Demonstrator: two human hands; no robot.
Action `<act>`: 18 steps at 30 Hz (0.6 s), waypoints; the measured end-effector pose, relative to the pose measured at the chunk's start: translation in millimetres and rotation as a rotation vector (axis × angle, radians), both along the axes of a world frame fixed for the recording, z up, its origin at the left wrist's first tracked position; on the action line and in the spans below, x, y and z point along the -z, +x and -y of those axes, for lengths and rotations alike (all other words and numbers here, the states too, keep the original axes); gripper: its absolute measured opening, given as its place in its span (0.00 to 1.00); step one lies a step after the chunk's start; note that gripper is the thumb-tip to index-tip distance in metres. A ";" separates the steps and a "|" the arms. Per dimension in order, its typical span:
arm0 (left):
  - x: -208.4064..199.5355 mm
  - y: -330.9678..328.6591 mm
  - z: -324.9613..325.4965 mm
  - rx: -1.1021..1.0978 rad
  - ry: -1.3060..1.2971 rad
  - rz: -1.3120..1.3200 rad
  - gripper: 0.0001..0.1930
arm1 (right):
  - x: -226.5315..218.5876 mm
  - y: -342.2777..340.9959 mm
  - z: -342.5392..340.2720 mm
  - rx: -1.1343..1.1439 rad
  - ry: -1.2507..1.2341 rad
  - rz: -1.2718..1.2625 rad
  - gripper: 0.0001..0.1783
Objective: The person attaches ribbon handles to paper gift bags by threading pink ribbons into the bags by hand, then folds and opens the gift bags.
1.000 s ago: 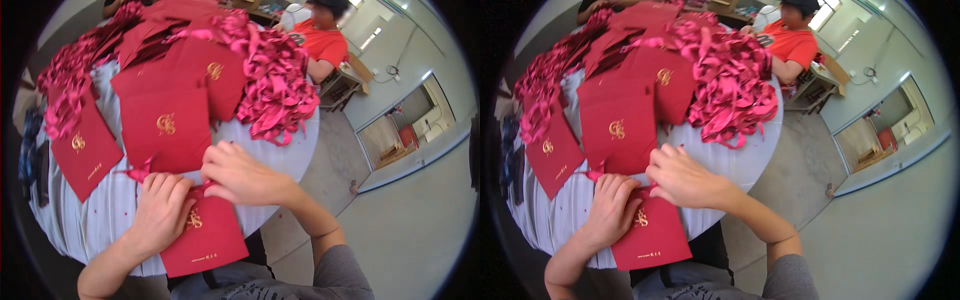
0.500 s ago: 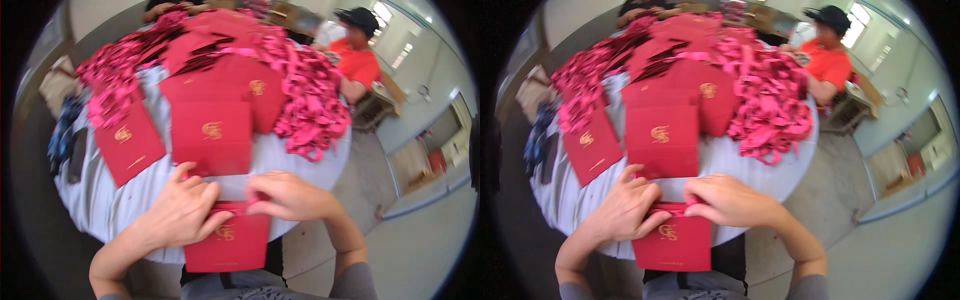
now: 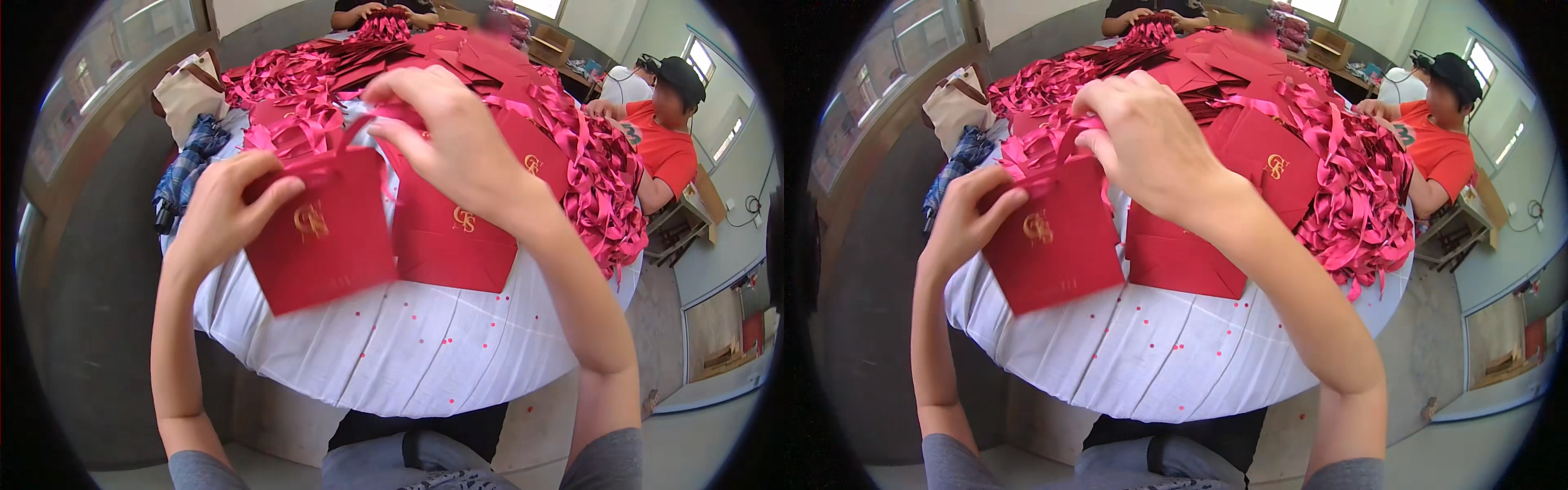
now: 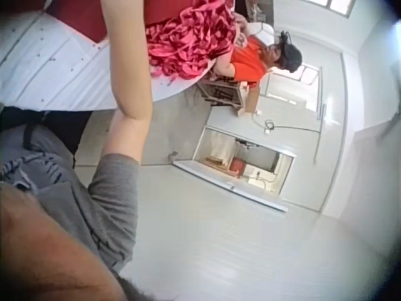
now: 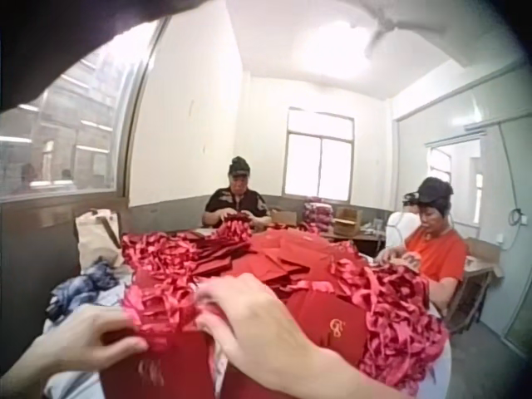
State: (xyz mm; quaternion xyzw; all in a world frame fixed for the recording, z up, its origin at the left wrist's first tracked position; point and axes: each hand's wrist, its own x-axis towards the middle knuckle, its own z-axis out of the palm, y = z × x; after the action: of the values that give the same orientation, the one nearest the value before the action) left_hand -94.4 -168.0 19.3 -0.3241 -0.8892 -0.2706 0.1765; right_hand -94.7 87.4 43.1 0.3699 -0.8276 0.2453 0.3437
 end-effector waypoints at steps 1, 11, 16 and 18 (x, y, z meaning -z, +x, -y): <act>9.7 -17.5 1.5 -0.030 -0.024 -0.038 0.15 | 8.1 -11.3 5.0 0.057 -0.019 -0.087 0.16; 78.4 -74.5 20.1 -0.286 -0.174 -0.241 0.22 | 69.9 -30.0 48.3 0.239 0.175 0.635 0.27; 67.0 -37.3 8.3 -0.530 -0.162 -0.420 0.26 | 87.8 -51.6 57.7 0.301 0.112 0.837 0.33; 66.5 -20.1 13.1 -0.567 -0.148 -0.033 0.25 | 96.8 -57.0 55.3 0.331 0.070 0.817 0.36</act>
State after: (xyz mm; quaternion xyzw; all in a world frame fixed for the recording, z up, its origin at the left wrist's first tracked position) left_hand -114.5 -181.1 -47.2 -0.0789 -0.9585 -0.1396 0.2356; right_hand -151.8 32.0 -53.7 0.1164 -0.9514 0.2849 0.0105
